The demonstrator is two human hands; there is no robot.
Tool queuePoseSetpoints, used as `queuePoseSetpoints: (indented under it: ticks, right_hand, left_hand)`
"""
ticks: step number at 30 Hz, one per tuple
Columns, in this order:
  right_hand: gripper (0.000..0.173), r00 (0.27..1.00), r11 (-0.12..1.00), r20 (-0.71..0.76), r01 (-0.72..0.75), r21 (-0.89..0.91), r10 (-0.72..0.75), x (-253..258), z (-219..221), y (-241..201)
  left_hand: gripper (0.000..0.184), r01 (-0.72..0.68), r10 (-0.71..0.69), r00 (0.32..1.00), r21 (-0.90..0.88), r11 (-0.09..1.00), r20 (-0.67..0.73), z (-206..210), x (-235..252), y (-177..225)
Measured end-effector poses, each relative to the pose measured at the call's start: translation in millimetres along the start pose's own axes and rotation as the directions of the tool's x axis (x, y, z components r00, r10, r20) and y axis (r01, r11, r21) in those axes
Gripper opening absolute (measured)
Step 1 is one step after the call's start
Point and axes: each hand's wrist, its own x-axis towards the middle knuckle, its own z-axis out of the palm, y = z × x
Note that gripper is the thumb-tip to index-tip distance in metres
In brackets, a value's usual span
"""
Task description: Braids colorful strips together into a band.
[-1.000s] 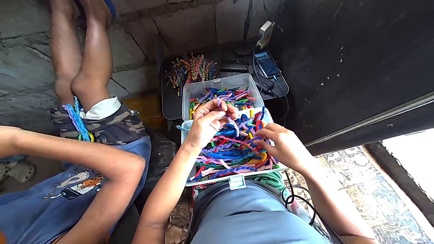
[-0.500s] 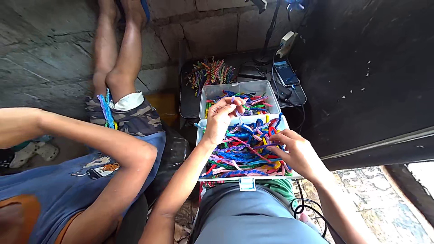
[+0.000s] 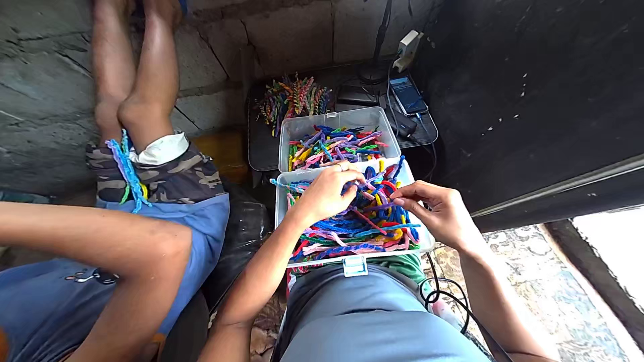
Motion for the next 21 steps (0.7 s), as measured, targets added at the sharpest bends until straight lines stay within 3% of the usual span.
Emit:
queuePoseSetpoints:
  ticks: [2,6,9,11,13,18,21]
  right_hand:
    - [0.017,1.000,1.000,0.005,-0.013,-0.022,0.013,1.9,0.4,-0.2]
    - [0.023,0.997,0.952,0.081,0.027,-0.304,-0.002,-1.5,13.3,2.7]
    - [0.012,0.994,0.889,0.112,0.052,-0.455,-0.001,-2.6,22.0,2.9]
    - [0.012,0.991,0.887,0.136,0.060,-0.457,0.003,-0.8,19.5,2.7]
    - [0.015,0.988,0.904,0.151,0.053,-0.425,0.013,0.5,13.5,1.3]
    - [0.019,0.984,0.890,0.173,0.037,-0.455,0.048,-2.5,8.7,-5.8]
    - [0.014,0.977,0.862,0.200,0.041,-0.505,0.070,-4.1,11.7,-9.0]
  left_hand:
    - [0.023,-0.056,0.056,0.998,0.006,0.998,0.035,3.0,-0.7,-0.9]
    - [0.011,-0.164,0.166,0.985,-0.045,0.985,0.051,4.9,-1.3,0.7]
    - [0.007,-0.152,0.155,0.949,-0.030,0.988,0.274,8.5,-1.0,7.6]
    - [0.014,-0.120,0.076,0.890,0.070,0.990,0.450,12.1,-0.6,12.9]
    - [0.018,-0.121,0.035,0.850,0.129,0.984,0.525,16.1,-1.0,13.3]
    - [0.017,-0.157,0.138,0.867,-0.001,0.988,0.479,14.9,-0.4,11.5]
    - [0.019,-0.204,0.236,0.923,-0.136,0.970,0.304,12.7,-0.8,14.2]
